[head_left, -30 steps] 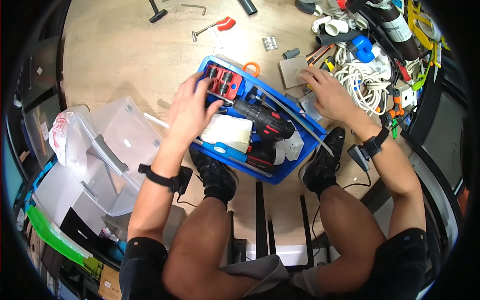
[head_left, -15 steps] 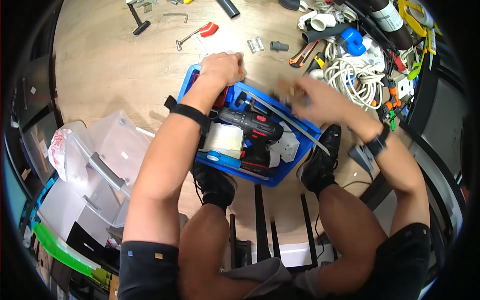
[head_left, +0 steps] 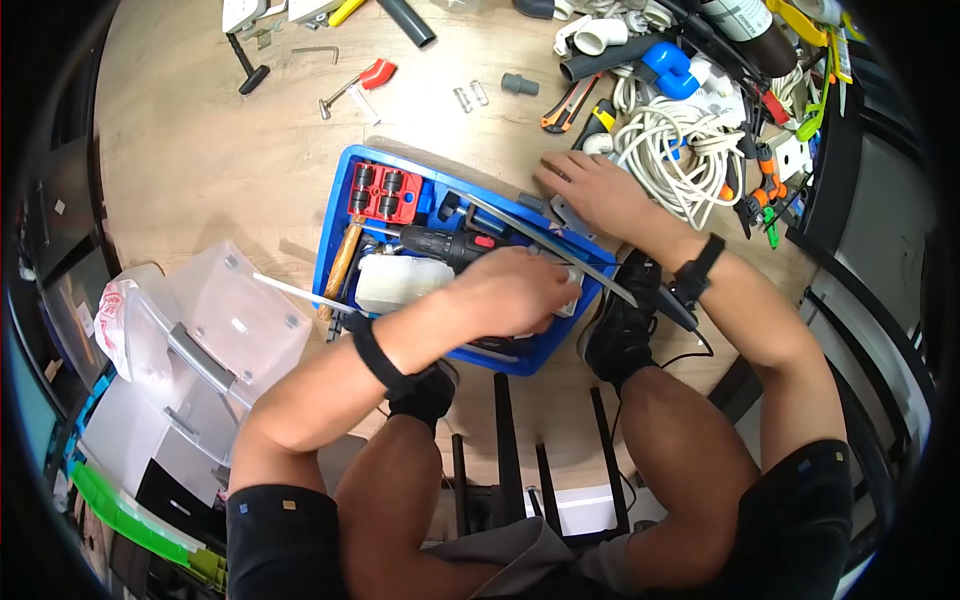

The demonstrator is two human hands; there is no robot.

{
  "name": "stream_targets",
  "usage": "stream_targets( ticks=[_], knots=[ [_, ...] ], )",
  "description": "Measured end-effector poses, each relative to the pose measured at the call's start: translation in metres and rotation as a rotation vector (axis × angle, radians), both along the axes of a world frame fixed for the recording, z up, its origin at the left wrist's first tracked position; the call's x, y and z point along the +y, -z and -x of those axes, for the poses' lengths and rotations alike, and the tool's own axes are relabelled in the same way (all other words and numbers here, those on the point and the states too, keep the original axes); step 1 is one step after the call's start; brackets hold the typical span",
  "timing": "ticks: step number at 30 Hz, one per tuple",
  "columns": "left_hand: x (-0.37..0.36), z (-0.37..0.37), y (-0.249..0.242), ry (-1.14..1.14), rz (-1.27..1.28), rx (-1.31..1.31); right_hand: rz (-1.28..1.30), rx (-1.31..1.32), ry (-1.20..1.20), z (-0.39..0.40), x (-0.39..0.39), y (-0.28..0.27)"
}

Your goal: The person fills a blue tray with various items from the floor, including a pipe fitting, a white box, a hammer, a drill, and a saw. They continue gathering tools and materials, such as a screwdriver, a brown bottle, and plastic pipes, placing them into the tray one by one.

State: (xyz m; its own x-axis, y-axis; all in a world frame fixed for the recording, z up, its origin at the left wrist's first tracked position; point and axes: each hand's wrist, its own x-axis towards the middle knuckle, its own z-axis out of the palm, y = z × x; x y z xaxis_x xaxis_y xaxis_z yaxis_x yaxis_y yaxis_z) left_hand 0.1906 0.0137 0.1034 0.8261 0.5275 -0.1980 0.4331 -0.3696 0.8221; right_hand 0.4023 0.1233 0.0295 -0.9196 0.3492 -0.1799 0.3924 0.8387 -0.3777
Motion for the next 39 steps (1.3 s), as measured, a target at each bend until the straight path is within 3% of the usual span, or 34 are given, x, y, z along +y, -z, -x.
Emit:
stream_targets(
  ticks=[3,5,7,8,10,12,14,17,20,22,23,25,26,28,30,32,33,35,36,39],
  knots=[
    [0.009,-0.021,0.016,-0.111,-0.020,-0.006,-0.436,-0.253,0.117,0.002,0.002,0.028],
    [0.035,-0.031,0.041,-0.465,-0.266,0.406,-0.438,-0.293,0.208,0.003,0.012,0.024],
    [0.061,-0.030,0.057,-0.507,-0.167,0.672,-0.380,-0.426,0.311,0.011,0.015,0.012],
    [0.069,-0.030,0.061,-0.514,-0.165,0.675,-0.381,-0.422,0.304,0.017,0.015,0.012],
    [0.081,-0.035,0.067,-0.438,0.369,0.866,-0.409,-0.622,0.284,0.025,0.016,0.018],
    [0.074,-0.039,0.077,-0.464,0.373,0.834,-0.494,-0.647,0.254,0.028,0.029,0.019],
    [0.072,-0.038,0.080,-0.485,0.369,0.801,-0.047,-0.758,0.302,0.035,0.051,0.002],
    [0.064,-0.035,0.076,-0.493,0.373,0.773,-0.070,-0.673,0.284,0.026,0.054,0.009],
    [0.057,-0.030,0.060,-0.676,0.222,0.587,-0.025,-0.604,0.282,0.027,0.057,0.008],
    [0.043,-0.024,0.037,-0.407,0.025,0.249,-0.024,-0.552,0.256,0.022,0.057,0.012],
    [0.031,-0.029,0.030,-0.399,0.024,0.248,-0.022,-0.555,0.264,0.020,0.058,0.015],
    [-0.003,-0.040,0.020,-0.180,-0.213,0.041,-0.111,-0.486,0.200,0.019,0.056,0.022],
    [-0.017,-0.048,0.022,-0.176,-0.212,0.039,-0.109,-0.489,0.204,0.019,0.054,0.022],
    [-0.038,-0.068,0.031,-0.190,-0.414,0.334,-0.063,-0.558,0.160,0.025,0.057,0.018],
    [-0.057,-0.086,0.032,-0.168,-0.431,0.386,-0.116,-0.480,0.112,0.019,0.054,0.028],
    [-0.089,-0.107,0.042,-0.060,-0.492,0.006,-0.031,-0.523,0.065,0.023,0.048,0.015],
    [-0.107,-0.118,0.045,-0.058,-0.486,0.002,-0.025,-0.526,0.066,0.022,0.044,0.016],
    [-0.136,-0.135,0.057,0.157,-0.516,0.023,-0.039,-0.491,0.033,0.022,0.042,0.019],
    [-0.142,-0.138,0.070,0.159,-0.518,0.022,-0.040,-0.491,0.035,0.022,0.044,0.019],
    [-0.145,-0.148,0.104,0.254,-0.973,0.569,-0.044,-0.478,-0.035,0.020,0.054,0.024]
  ],
)
